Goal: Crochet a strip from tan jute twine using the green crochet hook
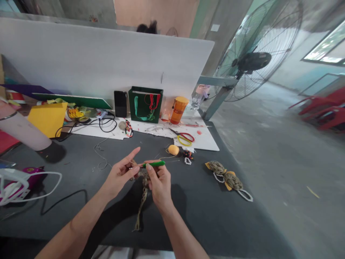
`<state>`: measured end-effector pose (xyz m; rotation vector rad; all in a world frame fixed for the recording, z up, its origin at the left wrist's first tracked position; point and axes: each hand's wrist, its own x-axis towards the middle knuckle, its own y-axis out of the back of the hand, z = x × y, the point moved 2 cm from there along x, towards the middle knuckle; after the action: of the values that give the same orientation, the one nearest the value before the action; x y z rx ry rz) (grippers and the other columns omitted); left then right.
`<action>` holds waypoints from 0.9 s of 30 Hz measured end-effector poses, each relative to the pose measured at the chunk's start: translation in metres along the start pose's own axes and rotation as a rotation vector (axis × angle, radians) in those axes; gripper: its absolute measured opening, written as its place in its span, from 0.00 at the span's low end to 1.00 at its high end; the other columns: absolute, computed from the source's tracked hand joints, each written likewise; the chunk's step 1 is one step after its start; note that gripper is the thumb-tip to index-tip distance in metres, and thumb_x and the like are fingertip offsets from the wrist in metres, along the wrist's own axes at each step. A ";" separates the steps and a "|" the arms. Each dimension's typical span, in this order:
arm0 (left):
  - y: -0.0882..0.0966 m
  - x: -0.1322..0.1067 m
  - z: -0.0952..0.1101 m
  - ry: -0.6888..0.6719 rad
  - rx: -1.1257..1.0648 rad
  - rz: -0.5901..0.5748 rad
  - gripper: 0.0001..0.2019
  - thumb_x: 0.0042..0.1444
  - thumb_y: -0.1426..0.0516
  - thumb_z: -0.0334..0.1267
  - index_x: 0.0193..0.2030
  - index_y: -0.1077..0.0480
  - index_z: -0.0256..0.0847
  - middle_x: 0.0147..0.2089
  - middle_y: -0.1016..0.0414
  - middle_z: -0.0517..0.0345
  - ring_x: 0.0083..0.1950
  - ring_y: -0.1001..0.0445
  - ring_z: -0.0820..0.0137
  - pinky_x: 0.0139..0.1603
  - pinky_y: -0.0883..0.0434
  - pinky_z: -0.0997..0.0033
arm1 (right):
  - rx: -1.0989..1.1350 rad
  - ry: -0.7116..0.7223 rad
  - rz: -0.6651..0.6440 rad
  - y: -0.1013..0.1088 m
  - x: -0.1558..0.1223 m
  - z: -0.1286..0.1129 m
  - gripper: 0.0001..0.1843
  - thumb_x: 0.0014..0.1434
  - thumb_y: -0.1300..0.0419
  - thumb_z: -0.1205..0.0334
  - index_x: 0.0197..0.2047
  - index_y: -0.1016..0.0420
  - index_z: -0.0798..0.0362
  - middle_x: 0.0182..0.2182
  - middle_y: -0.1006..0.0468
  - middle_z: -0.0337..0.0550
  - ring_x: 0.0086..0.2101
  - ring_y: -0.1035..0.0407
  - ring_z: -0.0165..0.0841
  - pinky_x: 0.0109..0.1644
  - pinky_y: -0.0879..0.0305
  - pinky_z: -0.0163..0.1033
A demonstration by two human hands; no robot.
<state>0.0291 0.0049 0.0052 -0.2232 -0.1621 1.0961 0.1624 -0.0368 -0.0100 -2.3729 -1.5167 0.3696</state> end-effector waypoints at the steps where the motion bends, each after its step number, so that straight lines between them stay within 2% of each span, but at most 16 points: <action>1: 0.000 0.000 0.000 -0.019 0.014 0.005 0.33 0.57 0.35 0.40 0.69 0.35 0.46 0.29 0.31 0.65 0.31 0.35 0.74 0.36 0.34 0.73 | -0.008 0.004 -0.008 0.000 -0.001 -0.001 0.23 0.46 0.25 0.43 0.33 0.22 0.53 0.20 0.24 0.35 0.12 0.52 0.17 0.12 0.54 0.26; 6: 0.003 -0.002 0.002 -0.125 -0.014 0.015 0.29 0.59 0.36 0.36 0.67 0.32 0.49 0.30 0.30 0.64 0.31 0.35 0.74 0.34 0.35 0.74 | -0.071 0.042 -0.092 0.000 0.001 -0.005 0.20 0.48 0.26 0.46 0.36 0.21 0.52 0.25 0.21 0.38 0.14 0.44 0.21 0.14 0.47 0.28; 11: 0.011 0.000 0.009 -0.151 -0.251 0.013 0.28 0.57 0.35 0.35 0.65 0.29 0.50 0.29 0.31 0.64 0.27 0.40 0.77 0.27 0.38 0.78 | -0.104 -0.005 -0.205 0.004 0.008 -0.006 0.21 0.44 0.24 0.47 0.33 0.21 0.53 0.19 0.27 0.35 0.17 0.38 0.24 0.17 0.45 0.27; 13: 0.014 0.001 0.013 -0.132 -0.385 0.031 0.26 0.55 0.34 0.33 0.62 0.26 0.50 0.27 0.33 0.66 0.25 0.41 0.78 0.26 0.39 0.81 | -0.089 -0.019 -0.209 0.007 0.010 -0.008 0.21 0.45 0.24 0.46 0.34 0.21 0.53 0.18 0.30 0.32 0.17 0.40 0.23 0.17 0.46 0.27; 16: 0.019 0.002 0.019 -0.129 -0.558 0.072 0.25 0.53 0.33 0.30 0.59 0.24 0.49 0.24 0.37 0.68 0.24 0.41 0.79 0.25 0.38 0.83 | -0.067 -0.046 -0.228 0.011 0.012 -0.013 0.21 0.46 0.25 0.46 0.35 0.22 0.52 0.17 0.36 0.28 0.14 0.48 0.20 0.15 0.51 0.27; 21: 0.032 0.003 0.024 -0.132 -0.686 0.123 0.24 0.56 0.36 0.28 0.59 0.25 0.50 0.23 0.37 0.67 0.23 0.41 0.79 0.25 0.34 0.83 | -0.044 -0.054 -0.258 0.013 0.014 -0.018 0.21 0.44 0.24 0.48 0.33 0.23 0.53 0.15 0.39 0.26 0.13 0.53 0.19 0.15 0.60 0.27; 24: 0.040 0.002 0.027 -0.146 -0.731 0.146 0.23 0.58 0.38 0.26 0.58 0.25 0.50 0.24 0.35 0.66 0.24 0.38 0.78 0.26 0.32 0.84 | -0.022 -0.016 -0.244 0.016 0.015 -0.021 0.21 0.43 0.24 0.48 0.32 0.24 0.52 0.14 0.43 0.24 0.13 0.55 0.19 0.16 0.59 0.27; 27: 0.044 0.003 0.030 -0.187 -0.775 0.168 0.21 0.57 0.38 0.26 0.56 0.24 0.50 0.23 0.37 0.66 0.25 0.37 0.77 0.25 0.34 0.85 | -0.008 0.049 -0.201 0.021 0.019 -0.022 0.19 0.43 0.25 0.49 0.31 0.25 0.50 0.15 0.44 0.23 0.14 0.55 0.20 0.18 0.53 0.29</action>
<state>-0.0144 0.0295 0.0229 -0.8385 -0.7487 1.1791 0.1956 -0.0303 0.0018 -2.1924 -1.7174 0.2570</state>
